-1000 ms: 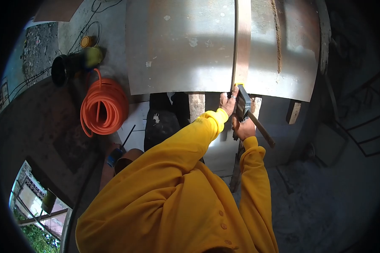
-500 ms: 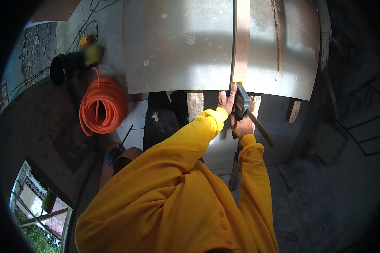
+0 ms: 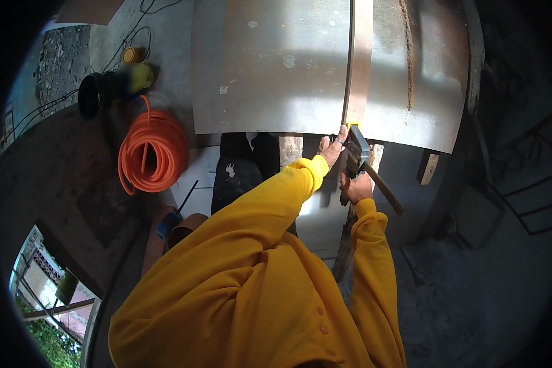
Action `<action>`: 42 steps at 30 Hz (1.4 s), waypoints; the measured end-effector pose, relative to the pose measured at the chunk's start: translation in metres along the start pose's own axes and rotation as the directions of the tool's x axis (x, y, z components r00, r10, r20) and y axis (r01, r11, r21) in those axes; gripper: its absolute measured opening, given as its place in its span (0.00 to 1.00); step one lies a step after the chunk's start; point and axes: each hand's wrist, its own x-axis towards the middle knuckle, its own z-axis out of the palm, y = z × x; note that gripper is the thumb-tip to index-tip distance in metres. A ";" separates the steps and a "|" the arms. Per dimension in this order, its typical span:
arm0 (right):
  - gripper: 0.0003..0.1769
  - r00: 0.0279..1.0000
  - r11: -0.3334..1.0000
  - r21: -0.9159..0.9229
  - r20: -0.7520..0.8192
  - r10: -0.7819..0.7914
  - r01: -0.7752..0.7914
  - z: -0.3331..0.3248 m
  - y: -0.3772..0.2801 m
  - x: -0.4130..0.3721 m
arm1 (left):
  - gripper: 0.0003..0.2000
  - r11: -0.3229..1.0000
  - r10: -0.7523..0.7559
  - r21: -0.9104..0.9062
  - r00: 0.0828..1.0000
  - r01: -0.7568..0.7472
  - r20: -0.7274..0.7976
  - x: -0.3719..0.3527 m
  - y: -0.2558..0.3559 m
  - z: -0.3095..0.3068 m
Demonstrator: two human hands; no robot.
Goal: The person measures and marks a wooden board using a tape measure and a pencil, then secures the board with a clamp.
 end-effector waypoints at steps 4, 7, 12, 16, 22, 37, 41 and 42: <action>0.33 0.992 0.956 0.274 0.029 -0.120 0.108 -0.019 -0.017 -0.016 | 0.37 0.896 -0.087 -0.421 0.985 0.143 0.148 0.003 0.006 -0.007; 0.36 0.998 0.991 0.124 0.047 -0.051 0.045 -0.013 -0.012 -0.010 | 0.44 0.751 -0.138 -0.646 0.989 0.136 0.048 0.000 0.015 0.001; 0.37 0.994 0.950 -0.294 0.050 -0.099 0.109 0.008 0.013 0.010 | 0.42 0.939 -0.210 -0.289 0.977 0.188 -0.046 0.003 0.002 0.010; 0.29 0.990 0.839 -0.526 0.095 -0.102 0.137 0.012 0.014 0.010 | 0.38 0.948 -0.252 -0.244 0.952 0.206 -0.174 0.000 0.014 0.018; 0.25 0.995 0.935 -0.352 -0.095 0.019 -0.051 0.032 0.025 0.015 | 0.31 0.931 -0.262 -0.330 0.917 0.158 -0.301 -0.004 0.018 0.024; 0.30 0.989 0.998 -0.058 -0.147 -0.017 0.009 0.006 0.003 0.001 | 0.60 0.916 -0.325 -0.206 0.938 0.343 0.119 -0.014 0.048 -0.006; 0.24 0.982 0.767 0.619 0.168 0.083 -0.171 -0.024 -0.011 -0.021 | 0.33 0.939 -0.342 0.005 0.936 0.343 0.084 -0.031 0.032 -0.046; 0.26 0.981 0.671 0.719 0.176 0.079 -0.183 -0.025 0.002 -0.026 | 0.25 0.955 -0.277 0.161 0.941 0.248 0.192 -0.045 0.042 -0.067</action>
